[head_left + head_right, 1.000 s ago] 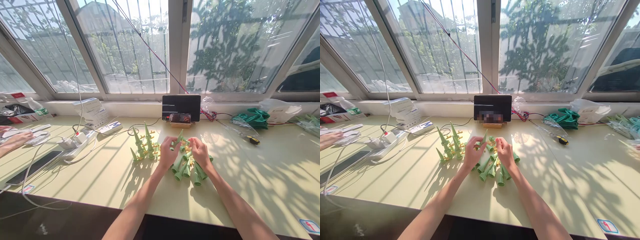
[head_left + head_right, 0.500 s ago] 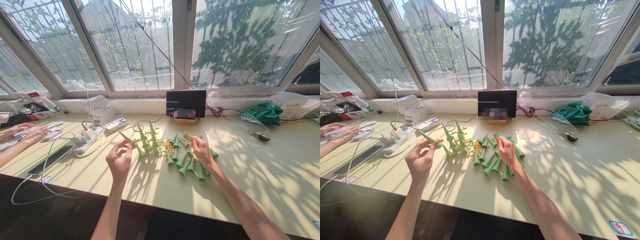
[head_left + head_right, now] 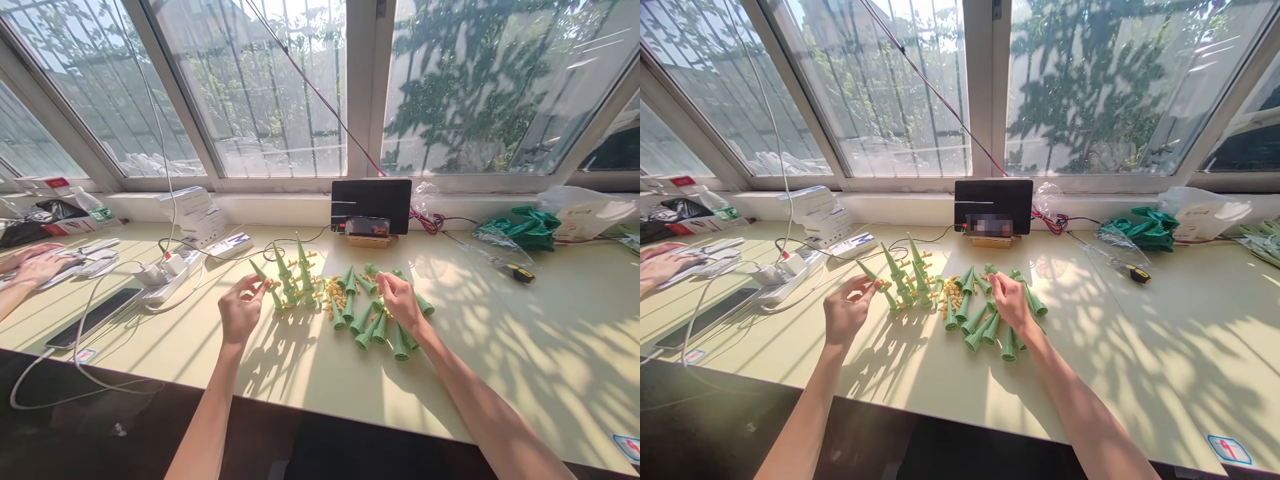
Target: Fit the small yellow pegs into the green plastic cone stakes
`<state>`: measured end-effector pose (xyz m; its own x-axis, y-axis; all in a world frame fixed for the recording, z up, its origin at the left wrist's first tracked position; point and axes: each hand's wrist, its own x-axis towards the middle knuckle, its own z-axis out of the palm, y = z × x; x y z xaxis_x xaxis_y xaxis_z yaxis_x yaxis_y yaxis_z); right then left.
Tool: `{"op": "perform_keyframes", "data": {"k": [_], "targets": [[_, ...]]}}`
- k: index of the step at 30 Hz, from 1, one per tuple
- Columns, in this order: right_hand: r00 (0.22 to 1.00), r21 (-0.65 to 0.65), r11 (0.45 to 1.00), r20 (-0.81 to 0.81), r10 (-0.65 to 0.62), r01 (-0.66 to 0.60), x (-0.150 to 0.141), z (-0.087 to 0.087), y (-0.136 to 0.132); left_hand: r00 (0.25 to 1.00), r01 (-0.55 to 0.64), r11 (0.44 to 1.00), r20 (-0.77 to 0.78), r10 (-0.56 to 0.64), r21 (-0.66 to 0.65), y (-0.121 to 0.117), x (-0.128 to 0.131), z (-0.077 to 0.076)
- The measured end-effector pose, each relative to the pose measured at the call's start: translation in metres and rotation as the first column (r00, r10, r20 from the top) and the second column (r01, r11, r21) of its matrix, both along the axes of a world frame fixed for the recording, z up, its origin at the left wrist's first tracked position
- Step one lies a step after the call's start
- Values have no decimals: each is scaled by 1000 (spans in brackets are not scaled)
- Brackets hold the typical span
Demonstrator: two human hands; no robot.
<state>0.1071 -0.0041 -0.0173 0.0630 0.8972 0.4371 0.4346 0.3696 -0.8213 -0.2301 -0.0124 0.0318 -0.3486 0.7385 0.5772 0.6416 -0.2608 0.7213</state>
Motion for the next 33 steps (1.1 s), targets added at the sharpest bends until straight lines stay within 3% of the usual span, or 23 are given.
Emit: {"op": "perform_keyframes", "data": {"k": [8, 20, 23, 26, 28, 30, 31, 33], "targets": [[1000, -3, 1000, 26, 11, -11, -1, 3, -2, 993, 57, 989, -91, -70, -136, -3, -1, -18], [999, -4, 1000, 46, 21, -20, -1, 4, -2, 995, -19, 980, -95, 0, -197, -5, -6, -25], [998, -8, 1000, 55, 17, -17, -1, 5, -2, 989, -42, 992, -144, 25, -116, -16, 2, -15], [998, -10, 1000, 69, 5, -4, 0, 6, -1, 958, -247, 960, -117, 263, 134, -31, 25, 6], [997, -8, 1000, 78, -4, 5, 0, 6, 0, 948, -254, 935, -126, 291, 248, -38, 52, 21], [997, -4, 1000, 81, -16, 16, 1, 6, 1, 980, -67, 975, -168, 103, 210, -38, 85, 31], [997, -3, 1000, 80, -21, 22, 1, 6, 1, 974, 91, 989, -216, -65, 113, -34, 102, 33], [997, -3, 1000, 75, -31, 31, 2, 6, 1, 885, 328, 928, -288, -367, -174, -17, 136, 31]]}}
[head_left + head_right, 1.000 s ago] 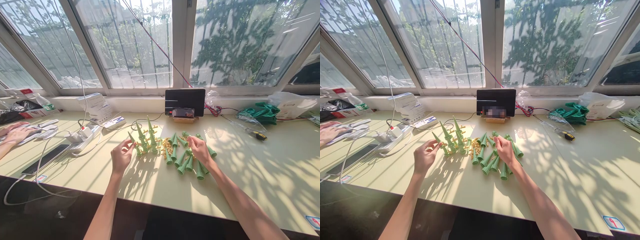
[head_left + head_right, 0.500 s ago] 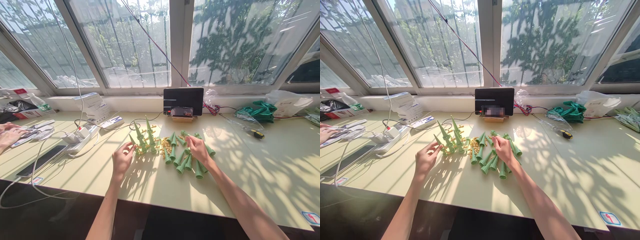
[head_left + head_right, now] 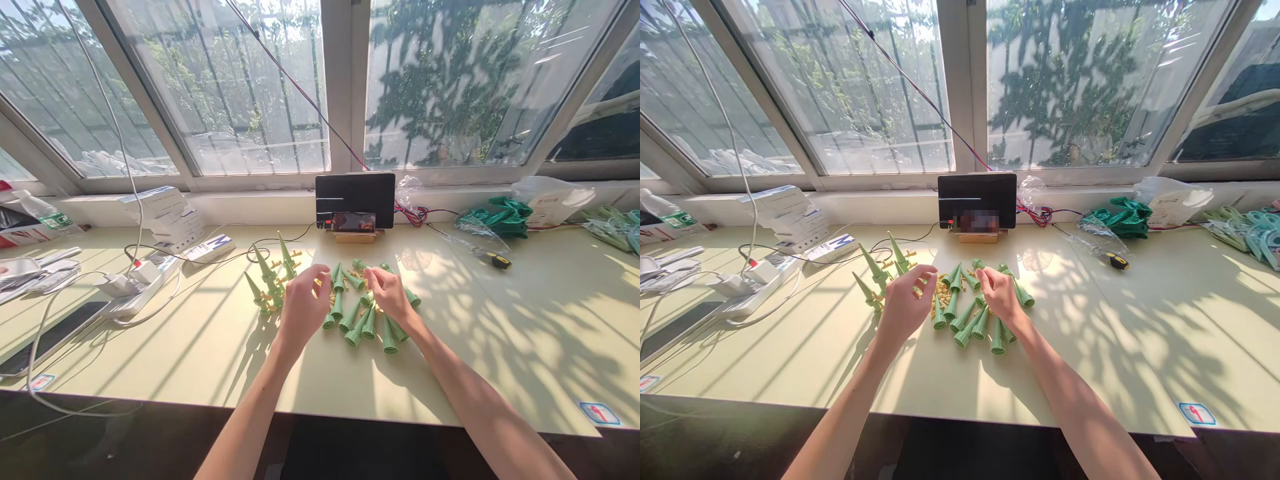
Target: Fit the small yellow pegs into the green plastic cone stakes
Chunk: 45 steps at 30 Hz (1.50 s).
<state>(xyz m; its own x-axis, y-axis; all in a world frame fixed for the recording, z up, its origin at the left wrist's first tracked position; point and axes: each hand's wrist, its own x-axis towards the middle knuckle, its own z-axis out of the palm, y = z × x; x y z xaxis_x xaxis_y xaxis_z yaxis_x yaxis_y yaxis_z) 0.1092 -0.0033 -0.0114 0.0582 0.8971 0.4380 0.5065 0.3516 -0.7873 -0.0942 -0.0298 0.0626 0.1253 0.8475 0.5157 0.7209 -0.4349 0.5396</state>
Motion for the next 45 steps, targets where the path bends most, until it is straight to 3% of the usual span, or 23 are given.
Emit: {"op": "perform_keyframes", "data": {"k": [2, 4, 6, 9, 13, 22, 35, 41, 45], "targets": [[1000, -2, 1000, -9, -9, 9, 0, 1, 0, 977, 65, 974, -182, -106, -218, 23, 27, -8], [999, -4, 1000, -25, -22, 22, 1, 1, 0, 933, -9, 944, -342, -110, -328, 45, 46, -19], [998, -1, 999, -44, -47, 47, 1, 2, 1, 886, -113, 932, -460, -62, -344, 60, 54, -29], [993, 12, 993, -37, -113, 114, 2, 3, 2, 861, -195, 943, -507, 33, -270, 65, 55, -38], [983, 36, 983, 27, -182, 181, 3, 4, 2, 854, -190, 947, -520, 28, -261, 61, 48, -44], [984, 38, 986, 58, -167, 165, 6, -4, 5, 860, -164, 947, -510, 0, -277, 61, 48, -51], [971, -10, 971, 13, -240, 240, 14, 3, 6, 948, -84, 976, -317, 16, -202, 59, 49, -54], [975, -23, 976, 40, -217, 218, 25, -8, 13, 960, -57, 983, -281, 6, -174, 60, 47, -57], [980, -38, 989, 141, -137, 144, 29, -15, 16, 985, -31, 989, -173, 6, -144, 62, 46, -61]]}}
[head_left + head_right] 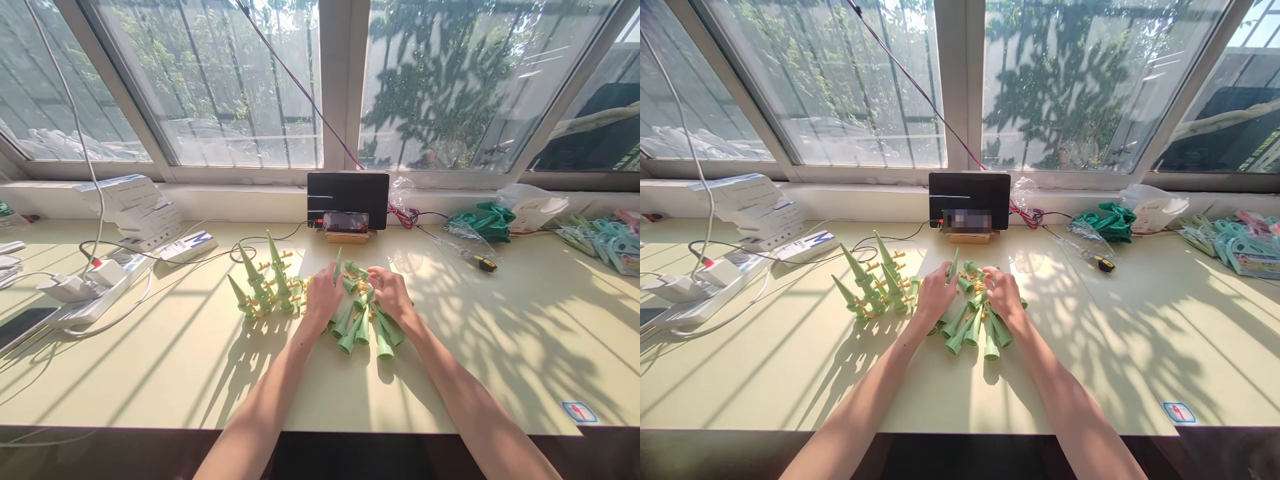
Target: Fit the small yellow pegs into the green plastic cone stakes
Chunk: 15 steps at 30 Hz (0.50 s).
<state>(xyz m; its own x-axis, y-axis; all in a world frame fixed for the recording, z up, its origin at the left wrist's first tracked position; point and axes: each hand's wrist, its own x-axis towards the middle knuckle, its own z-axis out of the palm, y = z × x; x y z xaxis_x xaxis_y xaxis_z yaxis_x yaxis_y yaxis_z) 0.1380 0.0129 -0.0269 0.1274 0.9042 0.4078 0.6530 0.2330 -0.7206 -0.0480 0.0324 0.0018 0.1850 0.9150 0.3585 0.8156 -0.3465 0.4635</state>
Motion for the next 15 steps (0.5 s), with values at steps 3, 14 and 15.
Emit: {"op": "perform_keyframes", "data": {"k": [3, 14, 15], "targets": [[997, -10, 999, 65, 33, -33, 1, -1, 0, 993, 12, 1000, 118, -15, 23, 1, 0, -1], [991, -50, 996, 112, 73, -67, 8, 7, -3, 842, 98, 995, 534, -74, -15, 3, 3, 3], [989, -46, 996, 131, 75, -70, 8, 8, -4, 803, 130, 990, 592, -74, -53, 3, 3, 3]]}}
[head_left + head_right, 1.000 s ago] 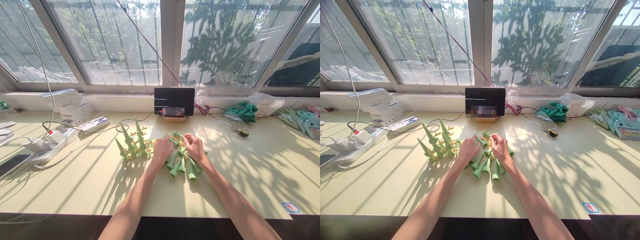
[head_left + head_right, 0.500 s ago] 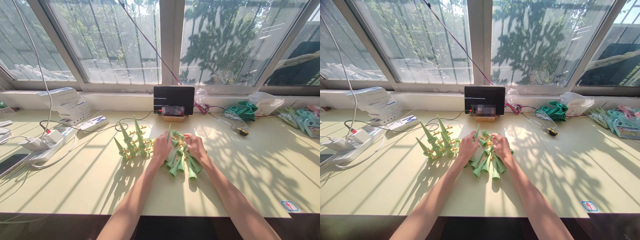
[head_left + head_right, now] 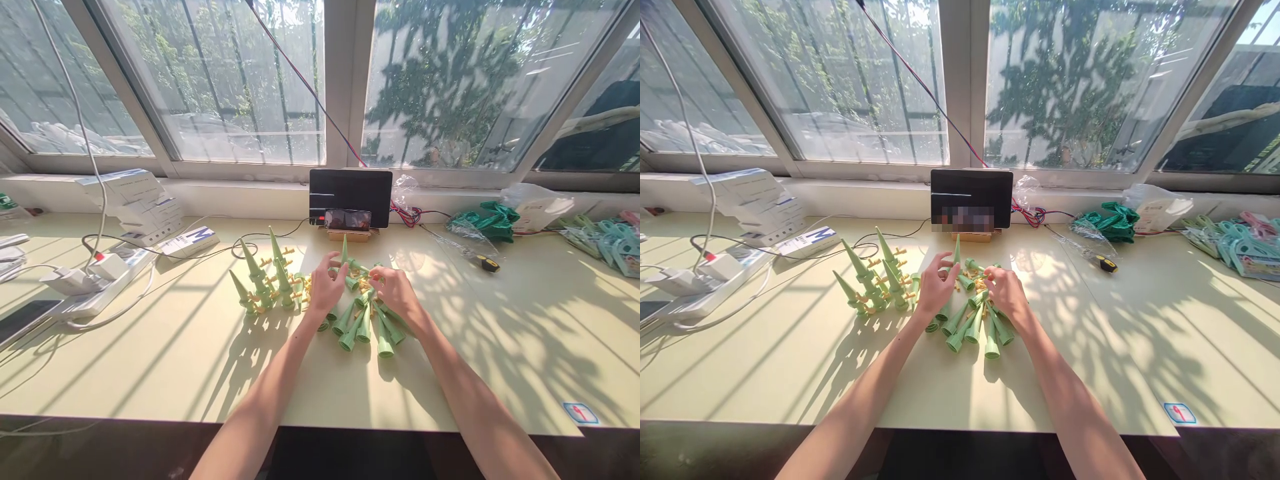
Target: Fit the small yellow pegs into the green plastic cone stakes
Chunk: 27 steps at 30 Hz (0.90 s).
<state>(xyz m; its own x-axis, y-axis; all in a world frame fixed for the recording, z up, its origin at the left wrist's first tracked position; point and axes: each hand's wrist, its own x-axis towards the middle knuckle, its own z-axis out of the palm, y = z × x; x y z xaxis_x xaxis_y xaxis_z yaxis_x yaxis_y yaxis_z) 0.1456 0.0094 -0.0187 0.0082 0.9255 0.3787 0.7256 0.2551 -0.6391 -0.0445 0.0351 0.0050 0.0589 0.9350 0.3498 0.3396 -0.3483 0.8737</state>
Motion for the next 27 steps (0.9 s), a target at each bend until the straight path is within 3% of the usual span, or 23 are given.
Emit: {"op": "perform_keyframes", "data": {"k": [5, 11, 18, 27], "targets": [[981, 4, 996, 173, 84, -86, -1, 10, -7, 941, 218, 946, 310, -138, -241, 2, 3, -1], [957, -68, 991, 263, 125, -111, -1, 19, -17, 877, 366, 882, 428, -220, -296, 2, 2, 0], [959, -140, 985, 251, 133, -100, -2, 20, -20, 902, 305, 890, 402, -157, -337, 0, 1, 3], [965, -168, 977, 205, 164, -130, -2, 21, -22, 873, 354, 877, 452, -184, -325, 3, 0, -1]]}}
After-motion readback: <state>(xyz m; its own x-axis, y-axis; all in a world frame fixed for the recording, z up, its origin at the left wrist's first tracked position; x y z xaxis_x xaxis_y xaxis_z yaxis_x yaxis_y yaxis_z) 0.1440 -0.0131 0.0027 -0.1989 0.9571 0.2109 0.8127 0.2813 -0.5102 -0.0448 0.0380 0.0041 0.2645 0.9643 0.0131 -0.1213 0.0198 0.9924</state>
